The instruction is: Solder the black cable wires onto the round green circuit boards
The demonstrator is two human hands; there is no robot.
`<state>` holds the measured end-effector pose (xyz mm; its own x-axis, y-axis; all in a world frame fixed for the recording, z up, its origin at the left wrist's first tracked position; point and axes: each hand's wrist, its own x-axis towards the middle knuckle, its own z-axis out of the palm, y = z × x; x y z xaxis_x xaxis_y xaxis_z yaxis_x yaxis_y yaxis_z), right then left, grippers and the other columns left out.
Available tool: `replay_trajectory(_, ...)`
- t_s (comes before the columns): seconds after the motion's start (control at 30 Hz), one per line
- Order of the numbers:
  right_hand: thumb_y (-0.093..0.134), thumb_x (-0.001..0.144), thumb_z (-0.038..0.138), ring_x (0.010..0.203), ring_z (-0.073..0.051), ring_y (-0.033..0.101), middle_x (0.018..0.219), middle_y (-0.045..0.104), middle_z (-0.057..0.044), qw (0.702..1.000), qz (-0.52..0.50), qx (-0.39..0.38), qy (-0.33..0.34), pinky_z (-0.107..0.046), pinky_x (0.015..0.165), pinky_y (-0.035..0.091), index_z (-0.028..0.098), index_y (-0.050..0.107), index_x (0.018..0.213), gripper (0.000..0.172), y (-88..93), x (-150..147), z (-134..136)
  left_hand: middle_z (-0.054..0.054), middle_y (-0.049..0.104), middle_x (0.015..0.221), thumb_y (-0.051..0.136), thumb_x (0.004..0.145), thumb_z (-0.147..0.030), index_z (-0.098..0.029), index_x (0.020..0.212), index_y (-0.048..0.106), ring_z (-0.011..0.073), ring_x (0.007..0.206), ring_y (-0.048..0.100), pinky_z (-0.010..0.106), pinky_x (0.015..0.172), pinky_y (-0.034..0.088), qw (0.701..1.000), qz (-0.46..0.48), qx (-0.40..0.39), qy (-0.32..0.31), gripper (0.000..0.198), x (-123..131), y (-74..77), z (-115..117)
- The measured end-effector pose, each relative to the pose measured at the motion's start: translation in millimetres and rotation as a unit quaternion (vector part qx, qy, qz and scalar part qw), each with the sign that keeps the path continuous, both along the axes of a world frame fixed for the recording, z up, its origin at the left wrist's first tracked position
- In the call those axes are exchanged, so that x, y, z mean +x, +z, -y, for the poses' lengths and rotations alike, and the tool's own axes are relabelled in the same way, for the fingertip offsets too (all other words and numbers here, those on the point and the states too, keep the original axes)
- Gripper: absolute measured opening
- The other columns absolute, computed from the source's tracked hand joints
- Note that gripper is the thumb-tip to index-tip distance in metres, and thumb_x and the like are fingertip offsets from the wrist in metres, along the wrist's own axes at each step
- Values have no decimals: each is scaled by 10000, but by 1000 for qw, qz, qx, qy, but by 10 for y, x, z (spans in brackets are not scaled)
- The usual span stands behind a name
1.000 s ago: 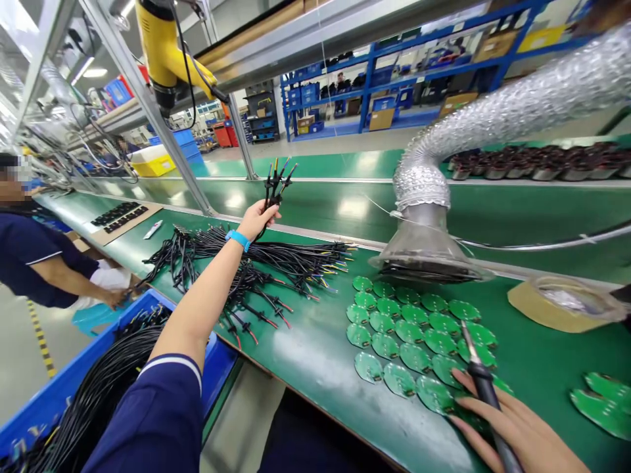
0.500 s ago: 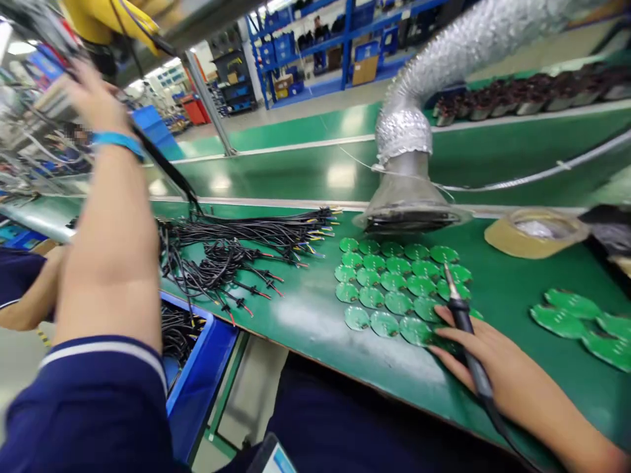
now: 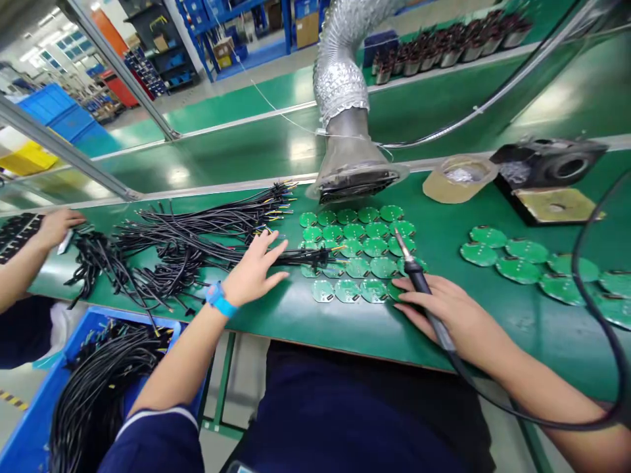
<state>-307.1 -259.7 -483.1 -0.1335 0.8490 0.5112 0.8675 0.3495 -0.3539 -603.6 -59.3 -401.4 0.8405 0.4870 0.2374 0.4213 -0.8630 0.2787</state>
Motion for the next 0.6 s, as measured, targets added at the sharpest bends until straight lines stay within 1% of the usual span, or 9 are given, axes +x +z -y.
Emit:
replay_trajectory(0.03, 554, 836, 228, 984, -233, 611, 1064, 656, -79, 1000, 0, -5, -9, -431, 828, 503, 225, 559, 931, 94, -2, -6, 1, 139, 449, 1343, 568, 829, -345, -178, 1236, 502, 283, 1286, 362, 487, 1041, 345, 1000, 17, 9, 15, 445, 2, -65, 54)
replay_trajectory(0.07, 553, 838, 240, 976, -236, 613, 1066, 655, -80, 1000, 0, -10, -16, -429, 818, 503, 226, 556, 917, 81, -3, -12, 0, 124, 500, 1295, 558, 840, -321, -188, 1180, 547, 258, 1247, 416, 460, 1018, 377, 998, 46, 14, 39, 366, 14, -111, 90)
replay_trajectory(0.13, 556, 837, 243, 951, -234, 618, 1060, 655, -86, 1000, 1, -11, -22, -418, 792, 506, 223, 543, 906, 72, -8, -19, -9, 80, 633, 1079, 551, 850, -289, -199, 1037, 625, 196, 1056, 557, 383, 924, 449, 990, 115, 13, 74, 221, 77, -139, 118)
replay_trajectory(0.17, 558, 836, 237, 943, -231, 619, 1058, 654, -89, 1000, 0, -11, -22, -411, 783, 507, 222, 535, 901, 71, -12, -20, -14, 57, 664, 963, 559, 847, -286, -200, 972, 650, 171, 948, 589, 349, 869, 467, 988, 135, 8, 71, 176, 131, -129, 116)
replay_trajectory(0.23, 562, 831, 225, 934, -225, 619, 1054, 651, -91, 1000, -3, -9, -23, -402, 778, 506, 221, 524, 885, 66, -17, -21, -19, 30, 671, 821, 572, 840, -291, -202, 898, 676, 141, 807, 591, 304, 784, 469, 992, 125, -11, 14, 148, 278, -102, 103)
replay_trajectory(0.3, 562, 824, 225, 929, -222, 619, 1046, 651, -86, 1000, -9, -10, -28, -401, 782, 505, 224, 520, 869, 62, -15, -20, -16, 25, 659, 785, 565, 844, -304, -208, 890, 690, 130, 757, 568, 289, 749, 452, 995, 72, -26, -69, 165, 449, -109, 94)
replay_trajectory(0.37, 562, 817, 229, 925, -220, 619, 1038, 653, -79, 999, -10, -13, -32, -400, 786, 503, 228, 524, 869, 64, -5, -18, -7, 31, 640, 783, 555, 847, -313, -213, 902, 698, 133, 745, 538, 288, 733, 432, 991, 14, -22, -133, 183, 608, -165, 97)
replay_trajectory(0.5, 583, 801, 232, 986, -241, 605, 1092, 646, -91, 999, -5, -12, -41, -436, 858, 479, 218, 543, 954, 159, 14, -21, 28, 56, 596, 805, 569, 831, -336, -215, 885, 707, 171, 783, 487, 305, 698, 403, 984, -66, 34, -164, 191, 801, -293, 122)
replay_trajectory(0.6, 524, 836, 208, 941, -227, 633, 1056, 668, -79, 995, -38, -22, -89, -440, 897, 463, 214, 551, 1069, 234, 10, -74, 82, 65, 592, 827, 547, 845, -325, -200, 825, 701, 189, 816, 493, 331, 718, 417, 984, -64, 35, -161, 199, 810, -273, 140)
